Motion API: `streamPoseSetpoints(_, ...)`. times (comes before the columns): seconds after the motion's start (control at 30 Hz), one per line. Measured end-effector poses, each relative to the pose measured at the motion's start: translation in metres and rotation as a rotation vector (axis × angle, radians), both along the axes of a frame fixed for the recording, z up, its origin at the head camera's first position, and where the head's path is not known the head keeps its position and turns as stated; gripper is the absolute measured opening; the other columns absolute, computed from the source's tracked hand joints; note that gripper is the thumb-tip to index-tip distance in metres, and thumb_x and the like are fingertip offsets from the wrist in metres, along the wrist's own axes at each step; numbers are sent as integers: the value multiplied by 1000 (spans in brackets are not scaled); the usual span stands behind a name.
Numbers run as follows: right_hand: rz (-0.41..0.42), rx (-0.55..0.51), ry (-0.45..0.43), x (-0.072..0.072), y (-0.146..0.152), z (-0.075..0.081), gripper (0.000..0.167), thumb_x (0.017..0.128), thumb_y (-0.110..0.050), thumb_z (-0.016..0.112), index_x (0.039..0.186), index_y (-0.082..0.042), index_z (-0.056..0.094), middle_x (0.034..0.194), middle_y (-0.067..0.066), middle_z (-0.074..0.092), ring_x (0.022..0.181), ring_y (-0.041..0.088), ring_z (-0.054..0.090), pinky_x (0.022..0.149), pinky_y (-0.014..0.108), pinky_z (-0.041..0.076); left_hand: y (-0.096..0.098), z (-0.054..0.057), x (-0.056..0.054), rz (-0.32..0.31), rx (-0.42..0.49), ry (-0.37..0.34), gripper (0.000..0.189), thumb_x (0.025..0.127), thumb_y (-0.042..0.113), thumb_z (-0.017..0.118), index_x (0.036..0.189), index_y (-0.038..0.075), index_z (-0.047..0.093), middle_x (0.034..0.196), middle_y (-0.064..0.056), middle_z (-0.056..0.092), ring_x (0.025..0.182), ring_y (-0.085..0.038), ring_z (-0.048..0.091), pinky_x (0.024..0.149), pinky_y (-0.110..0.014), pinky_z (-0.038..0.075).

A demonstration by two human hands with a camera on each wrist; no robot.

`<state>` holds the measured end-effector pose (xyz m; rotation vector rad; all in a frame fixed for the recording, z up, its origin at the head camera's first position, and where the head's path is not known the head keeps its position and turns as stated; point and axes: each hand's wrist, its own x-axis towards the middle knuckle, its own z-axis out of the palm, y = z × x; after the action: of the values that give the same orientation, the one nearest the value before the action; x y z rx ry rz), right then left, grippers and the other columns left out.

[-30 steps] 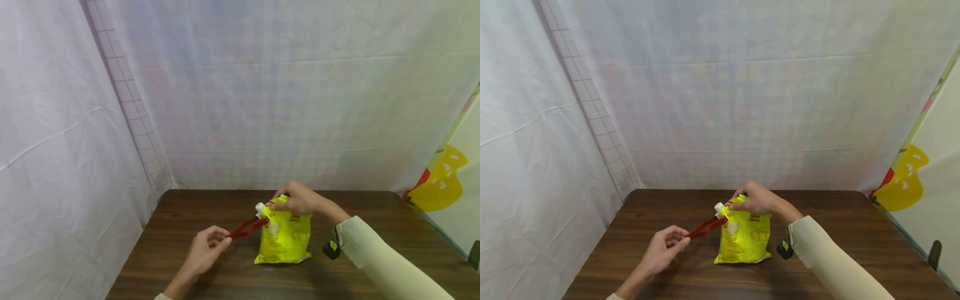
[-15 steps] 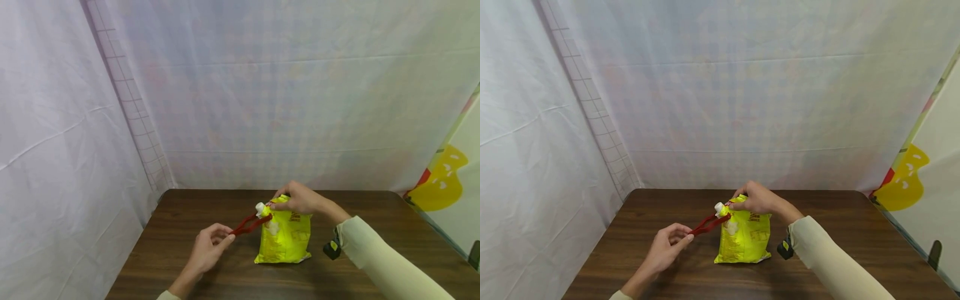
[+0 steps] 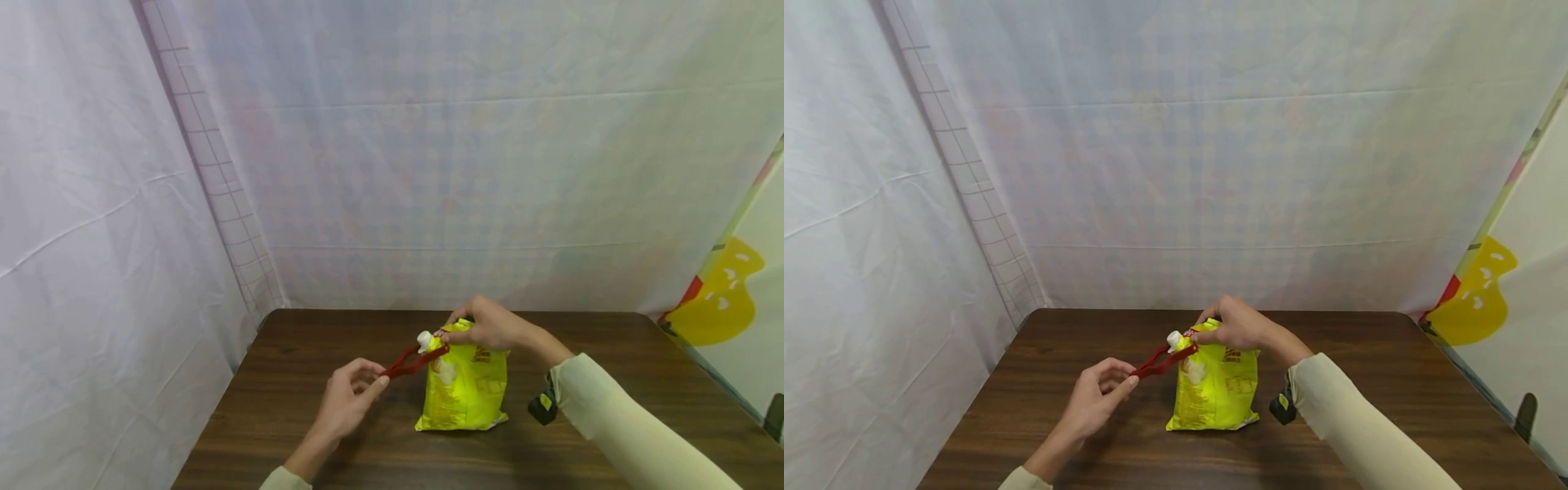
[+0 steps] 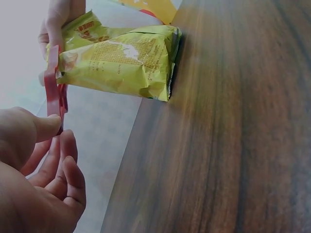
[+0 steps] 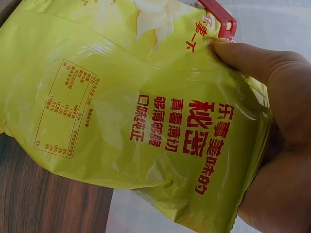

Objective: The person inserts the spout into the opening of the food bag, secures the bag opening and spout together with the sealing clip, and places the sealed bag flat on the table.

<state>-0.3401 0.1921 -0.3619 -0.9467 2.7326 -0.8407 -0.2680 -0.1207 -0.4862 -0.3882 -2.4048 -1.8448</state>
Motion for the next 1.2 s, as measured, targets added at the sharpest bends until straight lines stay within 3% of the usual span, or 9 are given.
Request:
streamPoseSetpoints(0.2,5,1,-4,0,1,0,20,104,-39,74,110,-23,85,92,-4,82,48,5,23,50,24,32,1,1,-1,1,11,12,16,98,23,82,111,14,76,101,-10,78,77,-26,72,57,-22,49)
streamPoseSetpoints(0.5,21,-3,-11,0,1,2,20,106,-40,71,108,-25,85,92,-7,80,49,4,29,52,24,36,6,4,-4,31,-57,78,14,99,23,81,110,16,76,101,-5,78,74,-12,70,59,-23,52)
streamPoseSetpoints(0.77,37,-12,-22,-1,3,2,21,108,-38,68,111,-25,84,88,-2,80,46,2,28,48,23,34,5,5,-4,32,-43,74,14,99,20,81,111,15,76,101,-7,78,78,-22,75,60,-23,55)
streamPoseSetpoints(1.1,33,-15,-34,0,3,2,23,109,-38,66,112,-24,84,74,5,74,44,3,26,47,23,32,9,9,-5,45,-81,113,12,100,22,80,110,17,76,101,-5,78,73,-12,71,58,-24,55)
streamPoseSetpoints(1.2,33,-11,-23,0,2,2,23,109,-38,66,112,-24,84,75,2,75,44,3,26,47,23,32,13,10,-5,46,-88,115,12,100,22,80,110,17,76,102,-4,78,74,-13,71,59,-24,55)
